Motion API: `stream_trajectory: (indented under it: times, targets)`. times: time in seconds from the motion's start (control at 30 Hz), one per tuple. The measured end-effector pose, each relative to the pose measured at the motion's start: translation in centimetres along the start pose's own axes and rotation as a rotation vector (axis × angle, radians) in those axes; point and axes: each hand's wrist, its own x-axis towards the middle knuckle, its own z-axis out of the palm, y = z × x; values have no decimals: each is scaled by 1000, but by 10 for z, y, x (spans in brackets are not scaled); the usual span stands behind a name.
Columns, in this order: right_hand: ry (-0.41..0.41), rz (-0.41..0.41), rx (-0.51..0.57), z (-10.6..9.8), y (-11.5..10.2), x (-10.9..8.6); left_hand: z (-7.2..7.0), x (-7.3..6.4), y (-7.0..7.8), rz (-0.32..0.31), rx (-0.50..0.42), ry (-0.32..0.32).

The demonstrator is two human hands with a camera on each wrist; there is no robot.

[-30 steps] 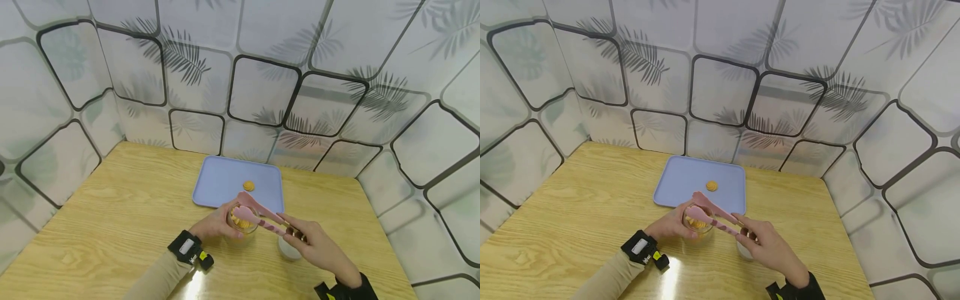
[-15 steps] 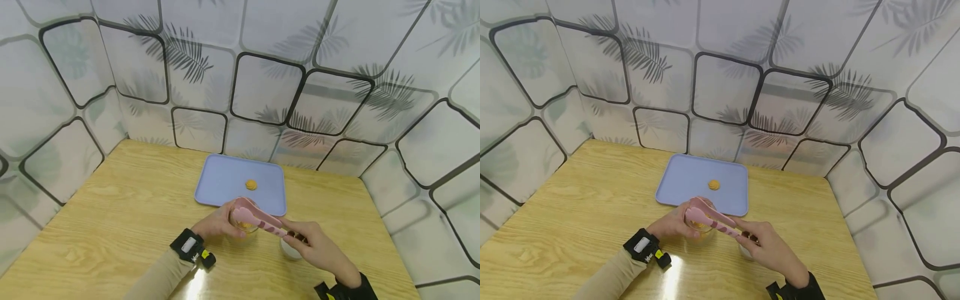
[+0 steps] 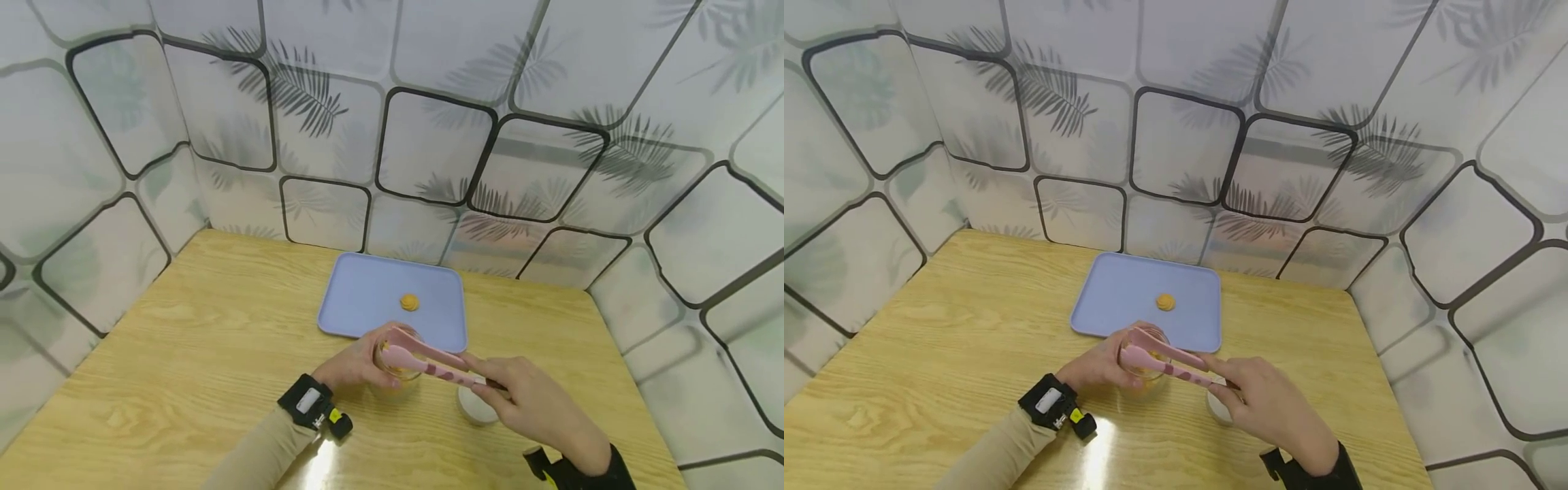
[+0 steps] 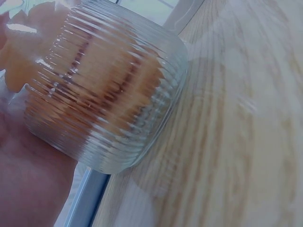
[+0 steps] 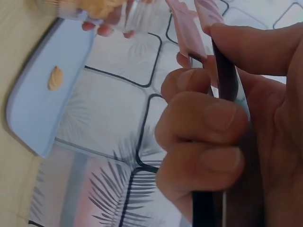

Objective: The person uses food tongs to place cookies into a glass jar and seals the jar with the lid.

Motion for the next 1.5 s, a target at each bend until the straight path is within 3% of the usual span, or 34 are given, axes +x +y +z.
stream_trajectory:
  times: [0.13,0.23,0.43,0.6,0.7,0.8,0.97,1.03,1.17,1.23,1.3,1.37,1.43,1.5]
  targets:
    - [-18,30,-19,-9,-1,-7,1,0,-1,-18,-13,-2]
    - [-7,45,1,-14,-1,-12,0,0,1,-42,29,7]
    - [116,60,12,-9,2,-10,-3,-4,4,-72,122,16]
    - [194,33,37,2,6,0,-3,-5,4,-63,110,14]
    - [226,64,52,5,10,6,-3,-6,2,-37,97,26]
    - [226,86,49,6,13,9,-4,-7,0,-22,91,29]
    - [148,51,120,10,11,-1,-2,-5,-1,-45,109,5]
    - [127,57,75,12,7,-9,0,-3,-1,-48,104,-6]
    - [101,114,-172,14,-3,-18,3,1,0,-50,73,-21]
    - [69,127,-218,13,-7,-18,3,4,0,-32,39,-23]
    - [35,121,-155,12,-8,-13,3,5,1,-26,7,-19]
    - [35,93,-13,12,-5,-6,2,5,2,-32,-13,-10]
    - [99,50,97,14,1,3,1,2,3,-48,20,11]
    - [198,28,107,17,11,14,-2,-1,3,-52,63,27]
